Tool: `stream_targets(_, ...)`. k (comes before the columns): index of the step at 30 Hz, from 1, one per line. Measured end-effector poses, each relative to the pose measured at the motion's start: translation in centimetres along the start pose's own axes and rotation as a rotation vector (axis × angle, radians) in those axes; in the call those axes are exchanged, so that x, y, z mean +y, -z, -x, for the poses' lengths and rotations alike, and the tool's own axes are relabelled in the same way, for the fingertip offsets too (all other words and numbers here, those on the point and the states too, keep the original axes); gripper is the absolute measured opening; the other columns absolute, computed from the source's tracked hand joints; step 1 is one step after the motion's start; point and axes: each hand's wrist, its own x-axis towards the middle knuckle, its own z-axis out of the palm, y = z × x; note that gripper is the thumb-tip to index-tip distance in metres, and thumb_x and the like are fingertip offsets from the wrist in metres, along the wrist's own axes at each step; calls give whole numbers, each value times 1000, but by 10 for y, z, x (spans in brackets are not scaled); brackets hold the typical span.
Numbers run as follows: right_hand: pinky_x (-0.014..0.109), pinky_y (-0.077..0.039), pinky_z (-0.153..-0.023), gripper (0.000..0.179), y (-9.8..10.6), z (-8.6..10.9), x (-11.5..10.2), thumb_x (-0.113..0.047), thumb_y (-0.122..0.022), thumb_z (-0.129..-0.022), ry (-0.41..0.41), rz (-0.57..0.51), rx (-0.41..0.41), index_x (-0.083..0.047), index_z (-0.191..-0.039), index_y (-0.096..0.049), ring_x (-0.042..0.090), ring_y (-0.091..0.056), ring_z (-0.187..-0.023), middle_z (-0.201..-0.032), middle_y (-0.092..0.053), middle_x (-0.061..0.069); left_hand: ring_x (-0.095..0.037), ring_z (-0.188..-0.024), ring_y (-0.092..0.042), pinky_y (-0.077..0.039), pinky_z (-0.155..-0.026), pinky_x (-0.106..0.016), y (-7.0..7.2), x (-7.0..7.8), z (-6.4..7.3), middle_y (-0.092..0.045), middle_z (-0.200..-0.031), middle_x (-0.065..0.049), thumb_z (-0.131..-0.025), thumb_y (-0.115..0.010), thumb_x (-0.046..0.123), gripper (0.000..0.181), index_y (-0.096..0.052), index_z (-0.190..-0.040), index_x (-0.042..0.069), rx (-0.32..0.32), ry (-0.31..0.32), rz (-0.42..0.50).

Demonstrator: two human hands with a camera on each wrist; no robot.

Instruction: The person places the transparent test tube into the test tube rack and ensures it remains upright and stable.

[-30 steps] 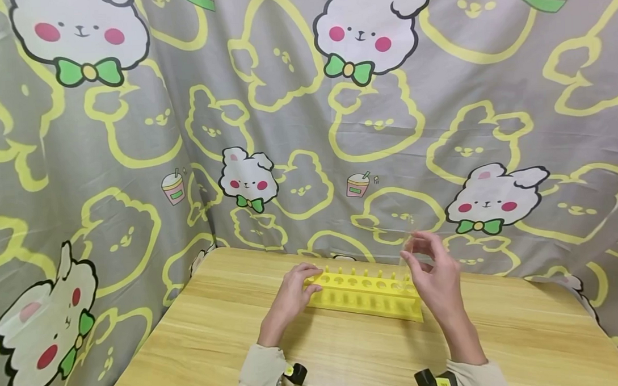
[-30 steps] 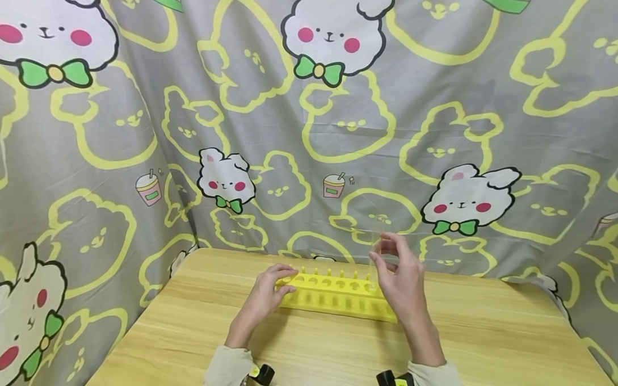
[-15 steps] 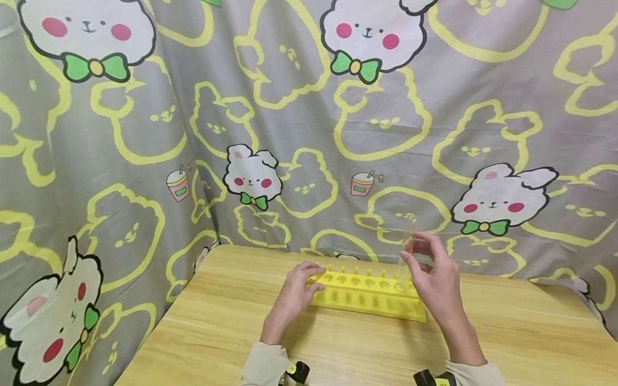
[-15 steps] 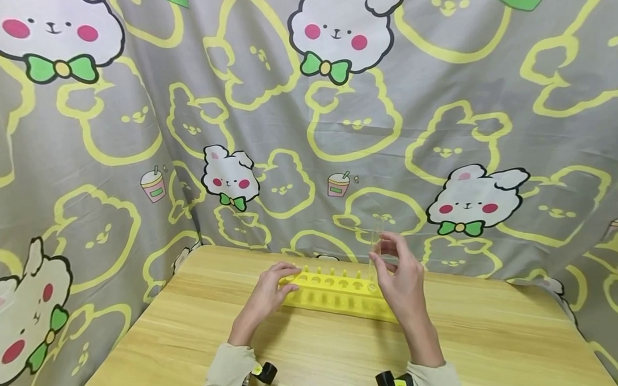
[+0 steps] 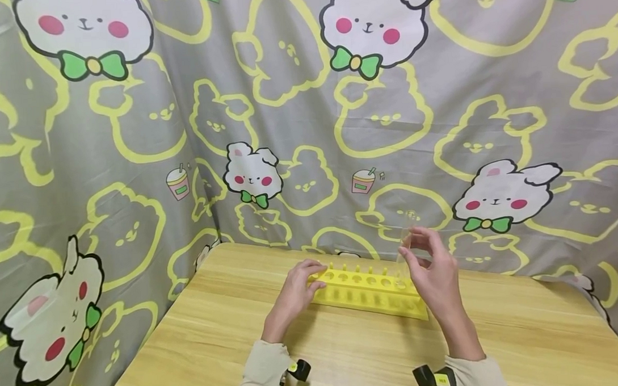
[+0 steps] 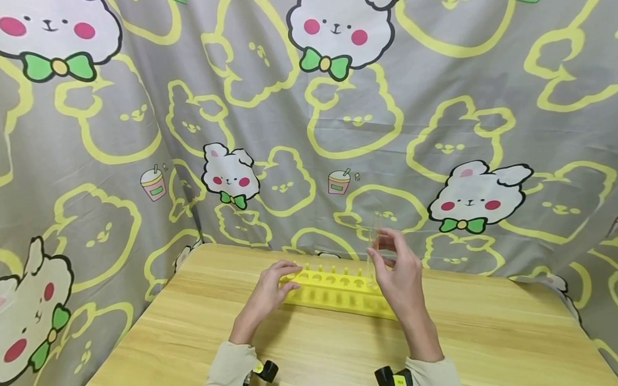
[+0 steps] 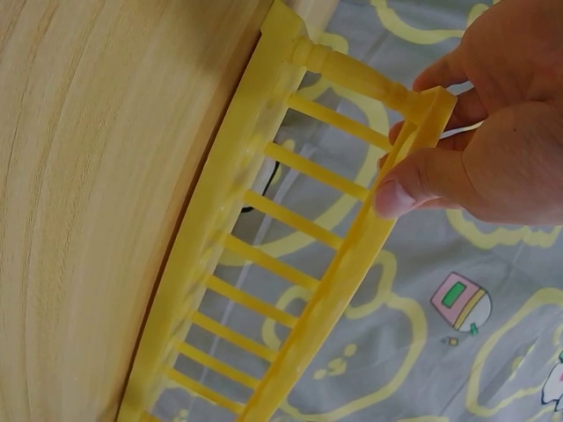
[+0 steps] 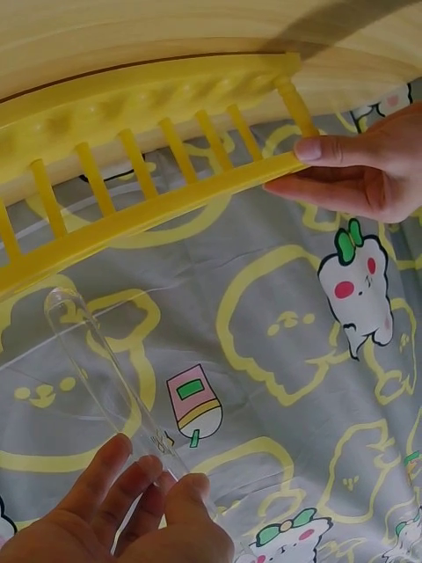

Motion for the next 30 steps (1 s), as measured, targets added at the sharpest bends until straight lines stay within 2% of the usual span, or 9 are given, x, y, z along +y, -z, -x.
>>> stream_targets(5, 9, -55, -74, 45, -1, -1, -1, 6, -78, -87, 8, -4, 3, -1, -129, -61, 8, -67, -100, -103, -69, 6, -31, -121, -61, -55, -99, -42, 0, -2, -1, -66, -126, -11, -91, -77, 8, 38, -71, -128, 1, 11, -11, 0)
stream_targets(11, 10, -55, -74, 45, -5, -1, -4, 6, -78, -87, 3, -13, -3, -3, -128, -61, 22, -70, -100, -102, -70, 5, -32, -120, -61, -55, -99, -43, 0, -4, -1, -66, -125, -12, -90, -78, 6, 37, -71, -126, 0, 27, -25, -4)
stream_targets(14, 10, -56, -74, 44, -6, 0, -4, 6, -78, -88, -2, -24, -10, -2, -128, -61, 24, -70, -100, -102, -70, 5, -32, -120, -61, -55, -100, -43, -1, -5, 0, -66, -125, -13, -90, -77, 6, 37, -71, -125, -1, 26, -34, -7)
stream_targets(25, 9, -55, -75, 45, -6, 4, -5, 4, -78, -88, 17, -51, 15, -8, -128, -63, 14, -68, -100, -103, -70, 5, -33, -122, -60, -53, -103, -44, 1, -1, -2, -65, -127, -14, -91, -76, 6, 36, -70, -126, -2, 4, -34, -5)
stream_targets(30, 9, -55, -74, 47, -9, 4, -5, 5, -79, -87, 22, -61, 9, -8, -129, -63, 11, -68, -99, -104, -70, 12, -33, -122, -60, -53, -103, -44, 0, -2, -2, -66, -127, -14, -91, -77, 5, 36, -71, -125, -2, 7, -34, -7)
